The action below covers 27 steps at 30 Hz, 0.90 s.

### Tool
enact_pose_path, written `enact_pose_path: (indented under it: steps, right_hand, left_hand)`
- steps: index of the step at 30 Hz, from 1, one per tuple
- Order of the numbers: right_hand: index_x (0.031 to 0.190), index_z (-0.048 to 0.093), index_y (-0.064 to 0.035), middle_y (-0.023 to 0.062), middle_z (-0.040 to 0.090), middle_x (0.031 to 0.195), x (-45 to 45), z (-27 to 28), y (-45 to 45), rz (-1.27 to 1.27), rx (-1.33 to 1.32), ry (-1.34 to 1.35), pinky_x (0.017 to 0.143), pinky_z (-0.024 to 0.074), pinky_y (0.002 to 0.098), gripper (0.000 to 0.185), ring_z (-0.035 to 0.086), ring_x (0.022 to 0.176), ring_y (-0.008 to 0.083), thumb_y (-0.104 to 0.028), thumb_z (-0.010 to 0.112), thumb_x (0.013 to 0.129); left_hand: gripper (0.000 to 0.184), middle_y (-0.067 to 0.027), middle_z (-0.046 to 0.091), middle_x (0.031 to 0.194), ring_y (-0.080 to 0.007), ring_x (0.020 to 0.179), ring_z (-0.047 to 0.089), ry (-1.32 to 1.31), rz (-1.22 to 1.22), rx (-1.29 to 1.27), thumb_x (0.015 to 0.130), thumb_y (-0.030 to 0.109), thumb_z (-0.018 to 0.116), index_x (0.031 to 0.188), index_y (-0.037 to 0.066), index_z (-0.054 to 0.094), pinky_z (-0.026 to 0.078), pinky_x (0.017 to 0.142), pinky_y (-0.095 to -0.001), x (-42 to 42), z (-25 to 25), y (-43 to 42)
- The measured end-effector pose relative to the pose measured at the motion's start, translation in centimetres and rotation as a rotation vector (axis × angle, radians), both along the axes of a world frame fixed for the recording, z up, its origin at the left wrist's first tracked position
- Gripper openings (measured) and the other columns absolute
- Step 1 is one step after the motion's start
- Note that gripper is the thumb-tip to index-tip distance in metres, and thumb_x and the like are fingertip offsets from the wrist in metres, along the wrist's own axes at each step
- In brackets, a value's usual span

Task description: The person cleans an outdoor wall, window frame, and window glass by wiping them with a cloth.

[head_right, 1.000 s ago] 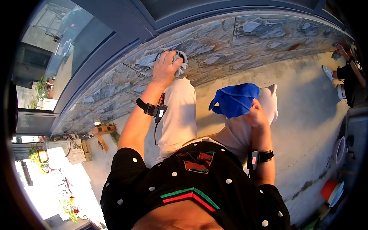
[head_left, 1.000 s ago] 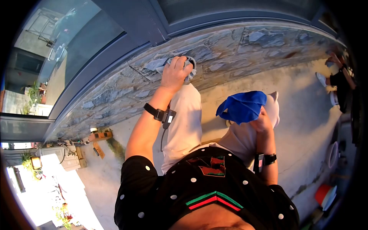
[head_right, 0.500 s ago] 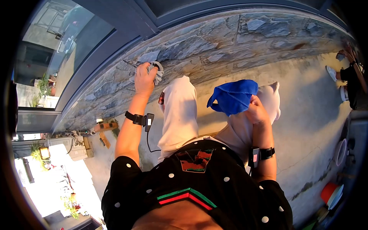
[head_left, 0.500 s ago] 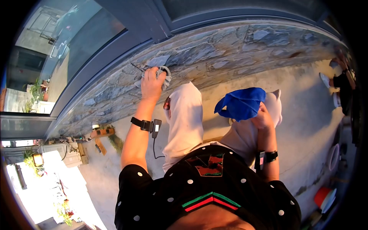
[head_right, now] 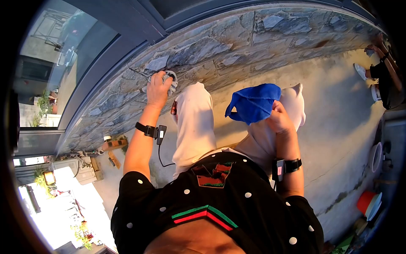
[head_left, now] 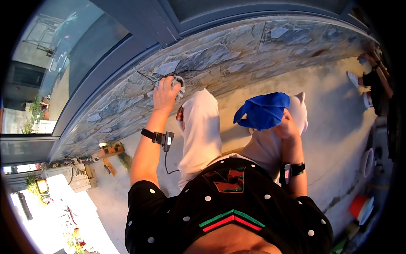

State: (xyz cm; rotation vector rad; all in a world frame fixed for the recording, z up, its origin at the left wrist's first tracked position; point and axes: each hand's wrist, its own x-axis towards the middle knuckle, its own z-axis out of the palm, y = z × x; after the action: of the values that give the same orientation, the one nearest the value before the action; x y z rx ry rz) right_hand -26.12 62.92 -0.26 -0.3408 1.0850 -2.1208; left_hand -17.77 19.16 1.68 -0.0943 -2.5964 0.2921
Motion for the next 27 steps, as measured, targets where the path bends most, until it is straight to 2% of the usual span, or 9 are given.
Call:
enact_pose_path:
  steps: [4, 8, 19, 23, 27]
  right_hand:
    - [0.112, 0.062, 0.0015, 0.0069, 0.068, 0.107, -0.6, -0.1, -0.1, -0.006, 0.002, 0.009, 0.089, 0.0475, 0.0295, 0.028, 0.063, 0.098, 0.0140, -0.012, 0.064, 0.088]
    - [0.114, 0.061, 0.0020, 0.0072, 0.067, 0.108, -0.7, 0.4, -0.2, -0.013, 0.029, 0.011, 0.090, 0.0474, 0.0295, 0.030, 0.063, 0.098, 0.0142, -0.013, 0.064, 0.088]
    - [0.119, 0.058, 0.0031, 0.0087, 0.066, 0.112, -0.4, 0.6, -0.6, 0.025, 0.060, 0.041, 0.092, 0.0470, 0.0304, 0.035, 0.062, 0.103, 0.0159, -0.015, 0.064, 0.090]
    - [0.120, 0.058, 0.0035, 0.0094, 0.066, 0.113, 0.1, 0.7, -0.7, 0.033, 0.025, 0.036, 0.093, 0.0470, 0.0312, 0.037, 0.062, 0.104, 0.0168, -0.016, 0.064, 0.089]
    - [0.120, 0.057, 0.0031, 0.0097, 0.066, 0.113, -0.2, 0.2, -0.4, 0.041, 0.015, 0.038, 0.094, 0.0468, 0.0327, 0.038, 0.062, 0.105, 0.0176, -0.017, 0.065, 0.089]
  left_hand:
    - [0.023, -0.0065, 0.051, 0.116, -0.0283, 0.104, 0.054, 0.086, 0.096, 0.022, 0.074, 0.012, 0.065, 0.094, 0.022, 0.062, 0.048, 0.069, -0.0411, 3.4, -0.8, -3.4]
    - [0.024, -0.0070, 0.050, 0.117, -0.0292, 0.104, 0.054, 0.087, 0.152, 0.021, 0.074, 0.012, 0.065, 0.095, 0.023, 0.063, 0.047, 0.069, -0.0407, 2.6, -1.2, -2.3]
    - [0.021, -0.0047, 0.050, 0.120, -0.0276, 0.108, 0.054, 0.098, -0.042, 0.094, 0.077, 0.014, 0.063, 0.095, 0.024, 0.064, 0.046, 0.069, -0.0411, -3.1, -4.7, 2.8]
    - [0.021, -0.0052, 0.050, 0.119, -0.0282, 0.107, 0.054, 0.056, -0.025, 0.104, 0.077, 0.014, 0.063, 0.095, 0.023, 0.064, 0.047, 0.070, -0.0424, -0.6, -4.1, 0.4]
    - [0.024, -0.0065, 0.049, 0.116, -0.0299, 0.106, 0.053, 0.058, 0.160, 0.136, 0.075, 0.011, 0.065, 0.096, 0.023, 0.065, 0.047, 0.074, -0.0430, 4.1, -4.5, -4.0]
